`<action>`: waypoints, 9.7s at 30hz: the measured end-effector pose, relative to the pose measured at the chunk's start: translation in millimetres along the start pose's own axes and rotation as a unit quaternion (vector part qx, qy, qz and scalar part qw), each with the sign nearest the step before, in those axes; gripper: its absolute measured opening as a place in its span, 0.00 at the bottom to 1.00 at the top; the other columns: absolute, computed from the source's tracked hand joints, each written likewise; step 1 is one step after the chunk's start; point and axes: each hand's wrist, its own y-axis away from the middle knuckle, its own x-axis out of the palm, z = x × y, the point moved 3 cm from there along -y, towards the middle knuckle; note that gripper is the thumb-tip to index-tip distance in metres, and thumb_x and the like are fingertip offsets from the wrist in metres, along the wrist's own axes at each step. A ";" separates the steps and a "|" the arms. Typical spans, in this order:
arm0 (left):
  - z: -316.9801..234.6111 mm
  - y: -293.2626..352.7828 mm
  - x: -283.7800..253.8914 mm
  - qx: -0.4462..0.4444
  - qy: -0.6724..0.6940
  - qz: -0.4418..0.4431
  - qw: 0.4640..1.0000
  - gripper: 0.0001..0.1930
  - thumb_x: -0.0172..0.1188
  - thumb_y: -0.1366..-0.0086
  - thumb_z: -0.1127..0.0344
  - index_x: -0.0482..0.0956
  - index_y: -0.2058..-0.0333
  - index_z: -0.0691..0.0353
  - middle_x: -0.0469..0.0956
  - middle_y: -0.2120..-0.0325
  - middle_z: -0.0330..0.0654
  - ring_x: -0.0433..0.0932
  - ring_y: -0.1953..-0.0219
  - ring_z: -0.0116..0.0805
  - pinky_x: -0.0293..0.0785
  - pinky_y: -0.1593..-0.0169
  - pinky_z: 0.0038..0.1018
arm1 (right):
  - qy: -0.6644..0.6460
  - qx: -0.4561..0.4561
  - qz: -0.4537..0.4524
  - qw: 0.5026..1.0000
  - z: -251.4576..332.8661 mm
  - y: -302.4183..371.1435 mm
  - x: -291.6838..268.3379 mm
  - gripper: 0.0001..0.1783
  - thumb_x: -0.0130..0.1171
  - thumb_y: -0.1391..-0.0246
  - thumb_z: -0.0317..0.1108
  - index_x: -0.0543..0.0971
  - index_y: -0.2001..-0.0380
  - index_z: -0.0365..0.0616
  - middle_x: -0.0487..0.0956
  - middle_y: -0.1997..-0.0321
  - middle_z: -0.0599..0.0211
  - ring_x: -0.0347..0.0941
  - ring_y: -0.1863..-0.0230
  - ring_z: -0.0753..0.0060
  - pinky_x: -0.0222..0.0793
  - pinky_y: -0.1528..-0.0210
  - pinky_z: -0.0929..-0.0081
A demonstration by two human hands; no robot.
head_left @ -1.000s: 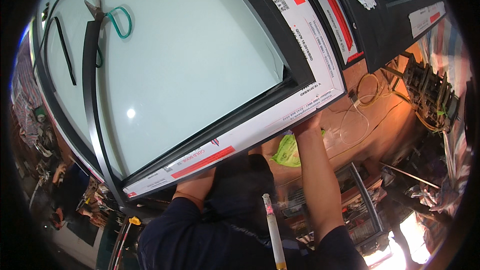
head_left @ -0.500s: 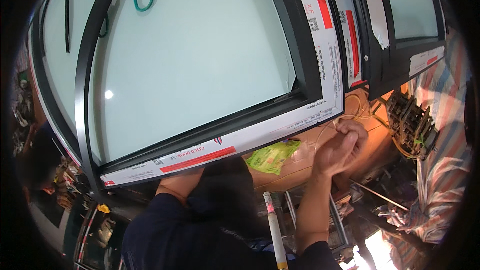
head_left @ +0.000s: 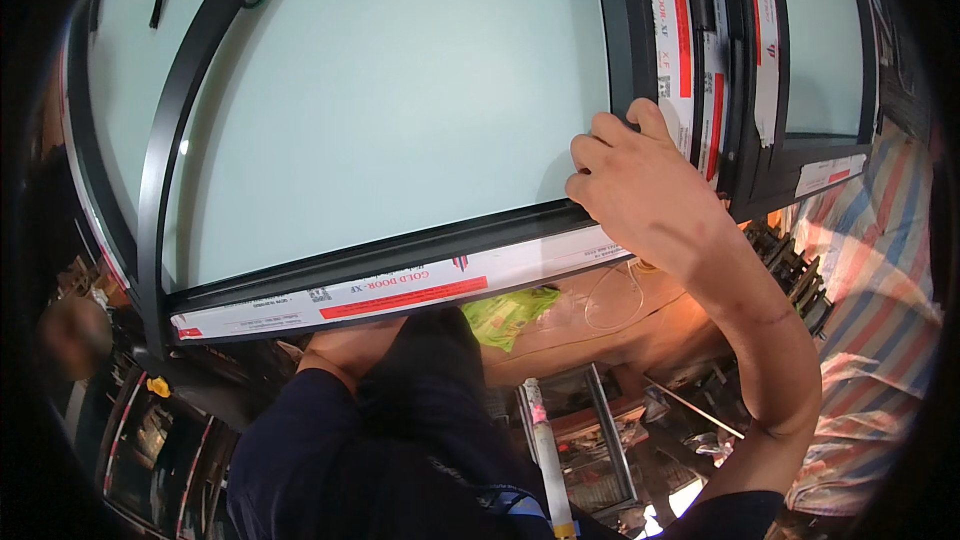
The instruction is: The person retrieves a metal frame and small parts from a cluttered pile, then moves to a workbench to fit a black rubber seal into the groove of a large glass window frame. They use a pencil to mark the frame while another person assists nearby.
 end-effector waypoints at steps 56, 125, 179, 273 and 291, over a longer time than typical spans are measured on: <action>-56.4 329.7 67.3 0.174 -0.655 0.157 0.718 0.17 0.74 0.30 0.60 0.84 0.50 0.64 0.83 0.63 0.39 0.79 0.62 0.27 0.75 0.57 0.29 | -0.023 0.136 -0.301 0.944 277.1 -40.2 -63.5 0.11 0.59 0.36 0.34 0.89 0.60 0.44 0.85 0.53 0.59 0.82 0.47 0.57 0.75 0.41 0.55; -84.0 -15.5 450.6 0.586 -0.733 0.337 0.070 0.62 0.50 0.38 0.12 0.52 0.18 0.52 0.37 0.15 0.53 0.31 0.15 0.64 0.38 0.22 0.76 | -0.542 0.421 -0.721 0.094 236.0 52.7 81.2 0.11 0.55 0.22 0.34 0.80 0.56 0.35 0.82 0.65 0.63 0.82 0.64 0.72 0.81 0.54 0.68; -290.6 2.3 525.3 0.630 -0.679 0.319 0.201 0.35 0.79 0.47 0.50 0.80 0.43 0.59 0.83 0.47 0.52 0.79 0.42 0.58 0.73 0.35 0.54 | -0.577 0.409 -0.690 0.154 263.4 60.4 106.0 0.12 0.56 0.22 0.37 0.77 0.56 0.39 0.80 0.62 0.63 0.79 0.64 0.71 0.79 0.55 0.71; -179.9 -22.4 454.7 0.564 -0.704 0.420 -0.102 0.26 0.77 0.44 0.67 0.80 0.46 0.52 0.75 0.48 0.38 0.75 0.40 0.42 0.62 0.28 0.53 | -0.649 0.352 -0.659 0.142 279.7 21.8 51.9 0.15 0.53 0.20 0.35 0.83 0.51 0.34 0.85 0.60 0.64 0.82 0.60 0.75 0.79 0.53 0.74; -165.5 -5.5 436.7 0.525 -0.677 0.513 -0.059 0.13 0.65 0.36 0.70 0.80 0.52 0.59 0.77 0.52 0.42 0.77 0.43 0.48 0.74 0.36 0.46 | -0.638 0.370 -0.663 0.130 284.5 24.2 61.4 0.14 0.54 0.20 0.35 0.84 0.53 0.36 0.86 0.62 0.67 0.81 0.60 0.77 0.77 0.54 0.76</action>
